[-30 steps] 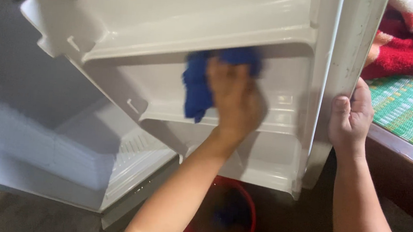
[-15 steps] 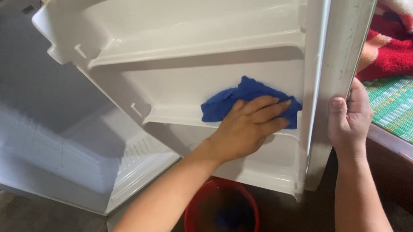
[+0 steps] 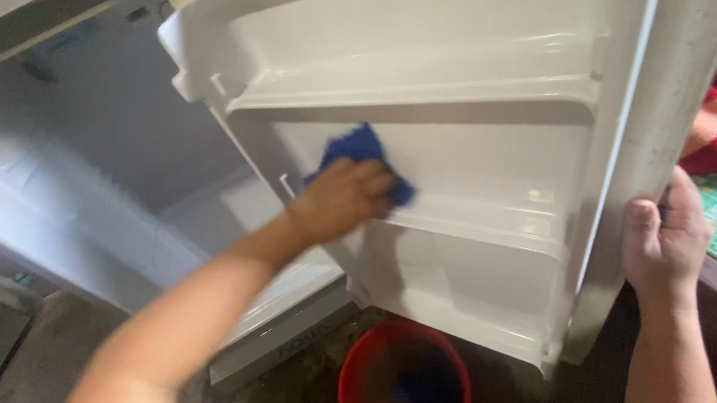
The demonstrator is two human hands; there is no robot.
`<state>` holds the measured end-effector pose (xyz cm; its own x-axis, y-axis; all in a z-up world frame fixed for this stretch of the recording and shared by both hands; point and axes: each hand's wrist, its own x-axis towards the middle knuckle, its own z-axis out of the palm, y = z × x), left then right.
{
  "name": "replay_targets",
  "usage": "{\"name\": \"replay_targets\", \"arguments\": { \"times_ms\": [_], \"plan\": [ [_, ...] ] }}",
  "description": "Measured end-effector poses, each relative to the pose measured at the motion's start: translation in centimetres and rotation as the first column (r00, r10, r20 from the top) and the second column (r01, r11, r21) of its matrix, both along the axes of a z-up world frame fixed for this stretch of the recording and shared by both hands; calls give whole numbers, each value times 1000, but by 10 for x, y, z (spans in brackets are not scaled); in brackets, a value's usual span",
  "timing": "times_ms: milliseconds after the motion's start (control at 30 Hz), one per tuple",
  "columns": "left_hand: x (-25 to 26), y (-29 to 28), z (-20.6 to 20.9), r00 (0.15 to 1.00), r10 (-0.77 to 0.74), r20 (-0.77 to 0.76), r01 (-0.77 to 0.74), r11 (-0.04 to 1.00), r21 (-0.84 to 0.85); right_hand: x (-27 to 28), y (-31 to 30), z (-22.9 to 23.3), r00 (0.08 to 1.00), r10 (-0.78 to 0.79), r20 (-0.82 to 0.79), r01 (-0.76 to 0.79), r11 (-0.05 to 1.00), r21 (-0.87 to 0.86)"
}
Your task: Wiping down and cleaning the inside shelves and door panel of a small refrigerator using a blue cloth and a red bucket of water.
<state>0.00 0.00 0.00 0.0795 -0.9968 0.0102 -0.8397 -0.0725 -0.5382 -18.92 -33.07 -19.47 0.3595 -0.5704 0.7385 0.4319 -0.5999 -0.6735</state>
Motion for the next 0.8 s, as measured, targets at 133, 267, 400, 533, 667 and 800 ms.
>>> {"name": "replay_targets", "arguments": {
  "times_ms": [133,267,400,533,667,800],
  "plan": [
    [56,60,18,942,247,227,-260,965,28,1,6,8,999,-48,-12,48,999,-11],
    [30,72,64,801,253,543,-165,965,-206,-1,10,20,995,-99,4,100,993,-56],
    [16,59,56,700,432,568,-345,902,-261,-4,8,17,988,-142,-64,134,984,-118],
    [10,62,26,636,635,438,-503,772,-389,1,1,-1,985,-150,-87,139,983,-123],
    [10,72,-22,639,729,-245,-769,602,-216,4,3,6,994,-111,-12,110,992,-66],
    [6,77,-49,831,346,-436,-557,512,-654,12,2,-12,999,-44,2,44,999,-19]
  ]
}}
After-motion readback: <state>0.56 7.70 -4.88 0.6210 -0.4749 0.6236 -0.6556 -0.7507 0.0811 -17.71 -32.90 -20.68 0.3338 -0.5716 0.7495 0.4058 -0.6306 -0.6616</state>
